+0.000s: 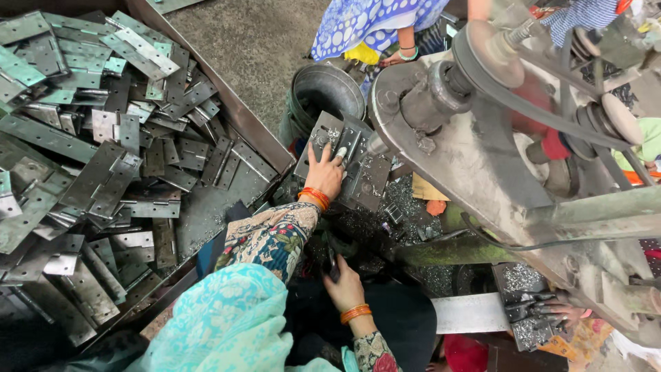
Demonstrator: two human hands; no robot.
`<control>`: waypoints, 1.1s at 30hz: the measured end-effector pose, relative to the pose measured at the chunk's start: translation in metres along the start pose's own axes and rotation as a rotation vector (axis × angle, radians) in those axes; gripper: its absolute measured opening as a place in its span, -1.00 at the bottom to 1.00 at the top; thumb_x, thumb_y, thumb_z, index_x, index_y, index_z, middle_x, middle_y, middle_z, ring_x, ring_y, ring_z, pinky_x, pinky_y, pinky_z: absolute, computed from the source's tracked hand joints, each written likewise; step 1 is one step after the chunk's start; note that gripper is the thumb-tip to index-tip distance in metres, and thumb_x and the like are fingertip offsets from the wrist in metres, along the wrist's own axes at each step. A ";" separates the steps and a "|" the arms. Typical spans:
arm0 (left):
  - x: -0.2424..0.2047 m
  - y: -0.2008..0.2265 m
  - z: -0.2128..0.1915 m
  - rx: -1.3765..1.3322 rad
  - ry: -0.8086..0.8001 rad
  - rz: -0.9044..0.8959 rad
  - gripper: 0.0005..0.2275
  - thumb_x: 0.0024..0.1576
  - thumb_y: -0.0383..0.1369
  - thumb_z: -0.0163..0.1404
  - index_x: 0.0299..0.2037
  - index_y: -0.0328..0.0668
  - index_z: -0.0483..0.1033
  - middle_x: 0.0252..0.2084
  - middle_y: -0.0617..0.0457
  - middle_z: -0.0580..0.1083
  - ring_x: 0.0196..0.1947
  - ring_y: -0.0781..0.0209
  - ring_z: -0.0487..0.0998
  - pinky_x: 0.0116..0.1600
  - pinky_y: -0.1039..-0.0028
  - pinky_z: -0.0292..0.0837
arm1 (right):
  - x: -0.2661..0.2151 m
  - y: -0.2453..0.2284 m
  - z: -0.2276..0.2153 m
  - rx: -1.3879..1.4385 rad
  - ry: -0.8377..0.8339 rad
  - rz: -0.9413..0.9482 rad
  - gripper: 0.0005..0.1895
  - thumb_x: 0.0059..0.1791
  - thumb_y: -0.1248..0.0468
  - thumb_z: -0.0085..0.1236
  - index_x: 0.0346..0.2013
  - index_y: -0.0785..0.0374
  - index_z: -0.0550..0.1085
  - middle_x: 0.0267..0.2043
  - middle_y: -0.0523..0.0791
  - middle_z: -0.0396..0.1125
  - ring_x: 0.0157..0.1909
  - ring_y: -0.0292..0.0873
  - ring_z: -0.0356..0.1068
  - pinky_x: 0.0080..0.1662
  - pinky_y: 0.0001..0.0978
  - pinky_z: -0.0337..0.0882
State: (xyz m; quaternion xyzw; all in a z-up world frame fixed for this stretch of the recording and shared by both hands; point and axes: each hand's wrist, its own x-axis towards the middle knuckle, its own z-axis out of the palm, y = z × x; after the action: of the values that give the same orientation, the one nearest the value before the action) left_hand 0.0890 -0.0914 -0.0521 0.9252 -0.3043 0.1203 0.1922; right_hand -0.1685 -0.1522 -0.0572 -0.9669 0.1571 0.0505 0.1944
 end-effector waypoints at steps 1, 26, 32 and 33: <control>-0.002 0.000 0.000 0.006 0.015 -0.012 -0.74 0.21 -0.26 -0.10 -0.06 0.00 0.66 0.20 0.16 0.46 0.45 -0.14 0.10 0.39 -0.51 -0.36 | 0.000 0.005 0.004 0.005 -0.046 0.068 -0.20 -0.14 0.04 0.23 0.33 0.23 0.24 0.02 0.15 0.44 0.06 0.25 0.44 0.02 0.03 0.47; -0.015 -0.011 -0.021 0.005 -0.180 0.067 -0.73 0.17 -0.25 -0.04 0.01 0.04 0.64 0.34 0.27 0.34 0.52 -0.09 -0.07 0.35 -0.58 -0.44 | -0.002 0.014 0.009 -0.014 -0.105 0.091 -0.17 -0.13 0.07 0.22 0.38 0.23 0.20 0.09 0.15 0.42 0.11 0.22 0.43 0.09 -0.02 0.46; -0.020 -0.011 -0.028 0.047 -0.284 0.098 -0.68 0.20 -0.19 -0.05 0.12 0.13 0.58 0.35 0.30 0.33 0.50 -0.08 -0.02 0.38 -0.58 -0.45 | 0.017 -0.006 -0.033 -0.102 -0.186 0.002 -0.12 -0.14 0.04 0.29 0.37 0.31 0.17 0.07 0.21 0.39 0.09 0.26 0.42 0.10 -0.01 0.44; -0.020 -0.010 -0.029 0.048 -0.295 0.102 -0.67 0.18 -0.18 -0.05 0.14 0.15 0.57 0.35 0.31 0.32 0.49 -0.07 -0.02 0.36 -0.59 -0.46 | 0.019 -0.009 -0.039 -0.124 -0.213 0.004 -0.14 -0.13 0.03 0.27 0.36 0.31 0.19 0.05 0.21 0.40 0.08 0.25 0.43 0.09 -0.02 0.45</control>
State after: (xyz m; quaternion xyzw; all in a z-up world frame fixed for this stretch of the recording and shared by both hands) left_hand 0.0764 -0.0608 -0.0360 0.9205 -0.3729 -0.0003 0.1170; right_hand -0.1460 -0.1649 -0.0206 -0.9660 0.1342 0.1627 0.1496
